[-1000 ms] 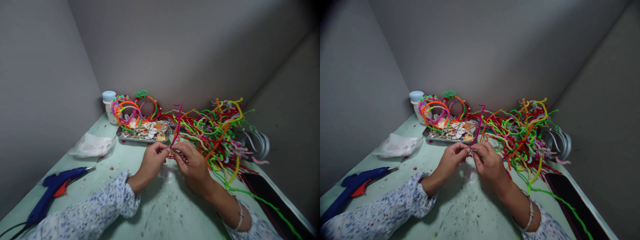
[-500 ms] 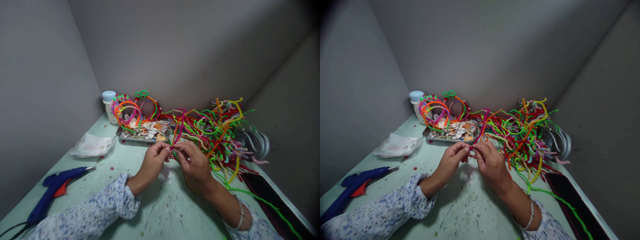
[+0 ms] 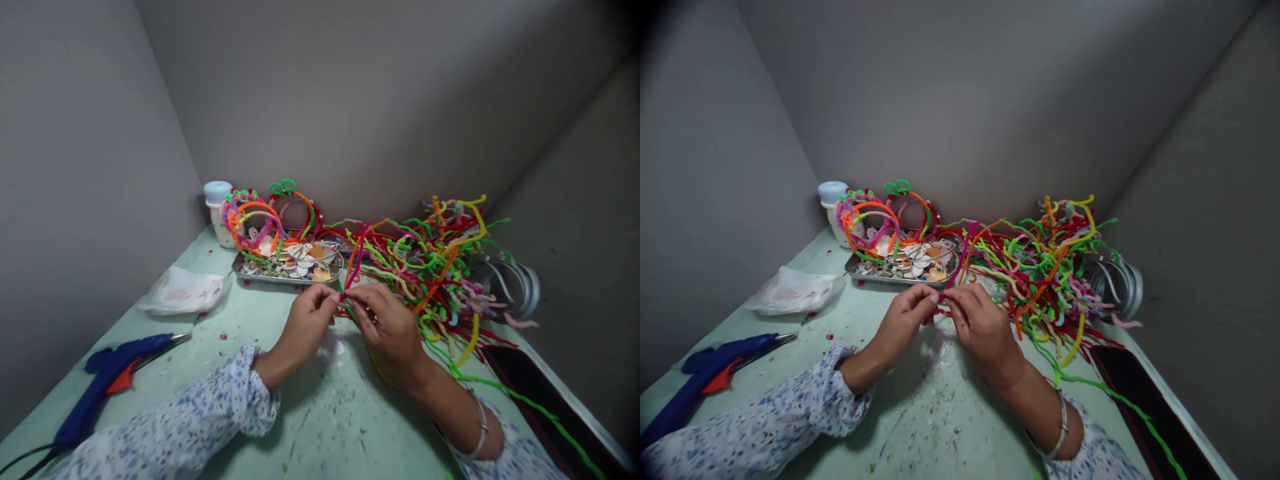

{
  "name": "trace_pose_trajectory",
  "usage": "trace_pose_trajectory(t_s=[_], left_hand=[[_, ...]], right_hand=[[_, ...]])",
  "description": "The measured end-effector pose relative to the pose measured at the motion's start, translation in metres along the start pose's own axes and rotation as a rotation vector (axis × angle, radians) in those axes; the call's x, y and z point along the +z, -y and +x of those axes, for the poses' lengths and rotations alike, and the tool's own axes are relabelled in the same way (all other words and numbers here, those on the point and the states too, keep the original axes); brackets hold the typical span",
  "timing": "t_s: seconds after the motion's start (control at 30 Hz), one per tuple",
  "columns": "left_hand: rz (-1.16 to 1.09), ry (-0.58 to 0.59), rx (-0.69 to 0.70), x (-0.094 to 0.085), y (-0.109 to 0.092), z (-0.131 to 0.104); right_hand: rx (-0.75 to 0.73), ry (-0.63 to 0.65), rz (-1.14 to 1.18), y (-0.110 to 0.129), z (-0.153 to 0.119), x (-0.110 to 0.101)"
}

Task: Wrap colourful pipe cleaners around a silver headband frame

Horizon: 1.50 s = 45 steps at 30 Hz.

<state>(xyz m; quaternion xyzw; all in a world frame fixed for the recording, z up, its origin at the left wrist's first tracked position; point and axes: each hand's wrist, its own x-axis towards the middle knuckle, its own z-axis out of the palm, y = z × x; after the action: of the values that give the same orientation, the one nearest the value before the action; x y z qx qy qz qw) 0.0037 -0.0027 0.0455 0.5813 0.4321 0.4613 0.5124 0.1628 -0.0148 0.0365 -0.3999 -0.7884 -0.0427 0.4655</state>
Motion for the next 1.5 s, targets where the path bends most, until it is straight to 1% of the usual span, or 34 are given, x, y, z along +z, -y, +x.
trace_pose_trajectory(t_s=[0.2,0.4,0.77,0.97,1.17,1.5], left_hand=[[0.014,-0.005,0.019,0.000,-0.004,-0.002],[0.075,-0.034,0.064,0.001,-0.003,-0.003],[0.155,-0.039,0.116,0.001,-0.007,-0.005],[0.242,-0.060,0.175,0.001,-0.011,-0.007],[0.306,-0.062,0.224,-0.001,-0.013,-0.009],[0.382,-0.060,0.284,-0.001,-0.012,-0.011]], right_hand=[[0.005,0.001,-0.013,0.003,0.002,-0.004],[0.017,0.024,-0.040,0.004,0.001,-0.006],[0.018,0.048,-0.048,0.007,0.004,-0.008],[0.050,0.096,-0.085,0.010,0.007,-0.010],[0.075,0.113,-0.108,0.013,0.008,-0.013],[0.132,0.125,-0.063,0.016,0.010,-0.016]])
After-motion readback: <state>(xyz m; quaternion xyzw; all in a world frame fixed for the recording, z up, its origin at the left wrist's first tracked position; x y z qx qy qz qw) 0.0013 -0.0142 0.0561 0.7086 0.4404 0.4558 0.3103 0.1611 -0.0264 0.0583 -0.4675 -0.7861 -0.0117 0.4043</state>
